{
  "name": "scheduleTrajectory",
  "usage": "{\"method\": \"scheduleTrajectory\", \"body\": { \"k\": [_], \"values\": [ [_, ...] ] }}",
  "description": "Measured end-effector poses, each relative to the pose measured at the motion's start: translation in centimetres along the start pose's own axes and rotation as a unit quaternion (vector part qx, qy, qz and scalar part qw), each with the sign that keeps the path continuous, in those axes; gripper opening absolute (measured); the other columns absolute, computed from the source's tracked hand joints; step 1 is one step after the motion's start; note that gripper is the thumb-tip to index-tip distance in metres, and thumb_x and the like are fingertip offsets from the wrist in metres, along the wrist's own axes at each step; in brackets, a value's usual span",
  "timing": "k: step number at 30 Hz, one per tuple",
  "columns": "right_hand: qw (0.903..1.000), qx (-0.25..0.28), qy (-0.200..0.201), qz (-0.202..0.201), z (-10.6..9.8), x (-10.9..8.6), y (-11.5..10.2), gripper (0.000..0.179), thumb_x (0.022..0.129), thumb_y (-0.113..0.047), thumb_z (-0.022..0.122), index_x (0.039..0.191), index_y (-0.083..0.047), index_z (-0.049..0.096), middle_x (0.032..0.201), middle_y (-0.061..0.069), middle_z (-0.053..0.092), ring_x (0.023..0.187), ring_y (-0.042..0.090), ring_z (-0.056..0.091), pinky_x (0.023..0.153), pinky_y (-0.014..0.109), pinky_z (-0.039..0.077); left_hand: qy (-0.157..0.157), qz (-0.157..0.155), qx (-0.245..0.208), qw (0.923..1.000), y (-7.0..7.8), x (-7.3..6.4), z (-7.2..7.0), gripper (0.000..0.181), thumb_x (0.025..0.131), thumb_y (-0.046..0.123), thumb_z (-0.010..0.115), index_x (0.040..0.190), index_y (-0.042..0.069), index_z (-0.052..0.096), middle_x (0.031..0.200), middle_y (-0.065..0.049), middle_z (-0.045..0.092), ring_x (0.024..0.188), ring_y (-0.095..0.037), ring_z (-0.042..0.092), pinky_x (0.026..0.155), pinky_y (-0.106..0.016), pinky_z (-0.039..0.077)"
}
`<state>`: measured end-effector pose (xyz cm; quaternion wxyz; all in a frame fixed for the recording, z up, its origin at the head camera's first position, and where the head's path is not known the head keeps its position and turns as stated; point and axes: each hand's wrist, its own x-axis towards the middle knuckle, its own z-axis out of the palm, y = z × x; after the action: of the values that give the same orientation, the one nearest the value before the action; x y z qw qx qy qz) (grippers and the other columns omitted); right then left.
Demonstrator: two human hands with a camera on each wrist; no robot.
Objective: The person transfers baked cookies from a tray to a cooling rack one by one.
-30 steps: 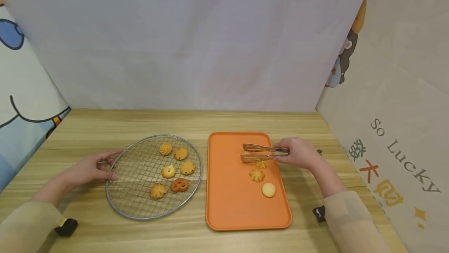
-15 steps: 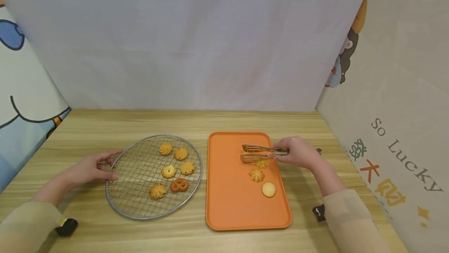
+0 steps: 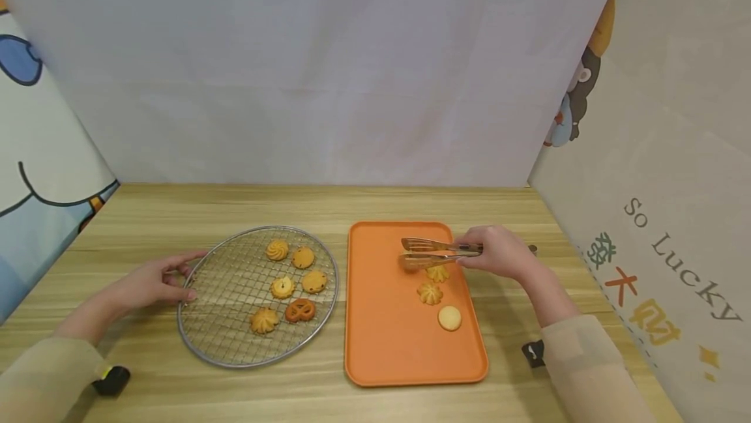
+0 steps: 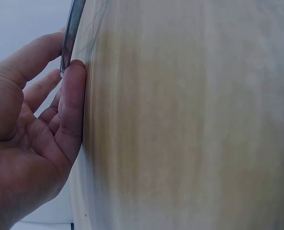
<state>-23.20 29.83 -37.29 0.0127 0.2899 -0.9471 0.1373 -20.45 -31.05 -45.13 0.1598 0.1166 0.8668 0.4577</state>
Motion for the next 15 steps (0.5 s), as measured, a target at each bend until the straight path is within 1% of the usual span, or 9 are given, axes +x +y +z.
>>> {"method": "scheduleTrajectory", "body": {
  "k": [3, 5, 9, 12, 15],
  "values": [
    [1.0, 0.002, 0.002, -0.002, -0.4, 0.1, -0.3, 0.031, 0.083, -0.026, 0.073, 0.11, -0.011, 0.071, 0.095, 0.002, 0.068, 0.059, 0.002, 0.048, 0.055, 0.023, 0.042, 0.0, 0.002, 0.001, 1.0, -0.1, 0.0, 0.0, 0.092, 0.074, 0.023, 0.079, 0.148, 0.006, 0.027, 0.113, -0.022, 0.046, 0.079, -0.02, 0.06, 0.069, -0.028, 0.052],
    [0.9999, 0.004, 0.006, -0.012, -0.7, 0.2, -0.5, 0.03, 0.083, -0.025, 0.073, 0.11, -0.012, 0.071, 0.095, 0.002, 0.068, 0.057, 0.002, 0.047, 0.054, 0.023, 0.042, 0.0, 0.002, 0.0, 1.0, -0.1, 0.0, 0.0, 0.092, 0.074, 0.023, 0.079, 0.148, 0.006, 0.028, 0.113, -0.022, 0.046, 0.077, -0.019, 0.06, 0.068, -0.028, 0.052],
    [0.9995, -0.005, 0.011, -0.028, -1.3, 0.4, -1.1, 0.028, 0.084, -0.026, 0.072, 0.11, -0.015, 0.071, 0.09, -0.002, 0.066, 0.056, 0.0, 0.044, 0.053, 0.022, 0.04, 0.001, 0.002, 0.005, 1.0, 0.0, 0.0, 0.0, 0.092, 0.074, 0.023, 0.079, 0.148, 0.007, 0.028, 0.113, -0.022, 0.046, 0.076, -0.018, 0.059, 0.067, -0.027, 0.051],
    [0.9995, -0.004, 0.012, -0.03, -1.9, 0.6, -1.7, 0.029, 0.084, -0.026, 0.072, 0.111, -0.015, 0.07, 0.09, -0.005, 0.066, 0.055, 0.0, 0.044, 0.053, 0.022, 0.04, 0.002, 0.001, 0.009, 1.0, 0.0, 0.0, 0.0, 0.092, 0.074, 0.024, 0.079, 0.148, 0.007, 0.028, 0.113, -0.022, 0.047, 0.076, -0.018, 0.059, 0.067, -0.027, 0.051],
    [0.9995, 0.006, 0.009, -0.029, -2.5, 0.9, -2.3, 0.03, 0.084, -0.026, 0.071, 0.112, -0.013, 0.07, 0.091, -0.004, 0.066, 0.056, 0.002, 0.045, 0.053, 0.022, 0.04, 0.004, 0.001, 0.014, 0.9999, 0.0, 0.0, 0.0, 0.092, 0.074, 0.025, 0.079, 0.148, 0.007, 0.028, 0.114, -0.022, 0.047, 0.078, -0.019, 0.059, 0.068, -0.028, 0.051]
  ]
}}
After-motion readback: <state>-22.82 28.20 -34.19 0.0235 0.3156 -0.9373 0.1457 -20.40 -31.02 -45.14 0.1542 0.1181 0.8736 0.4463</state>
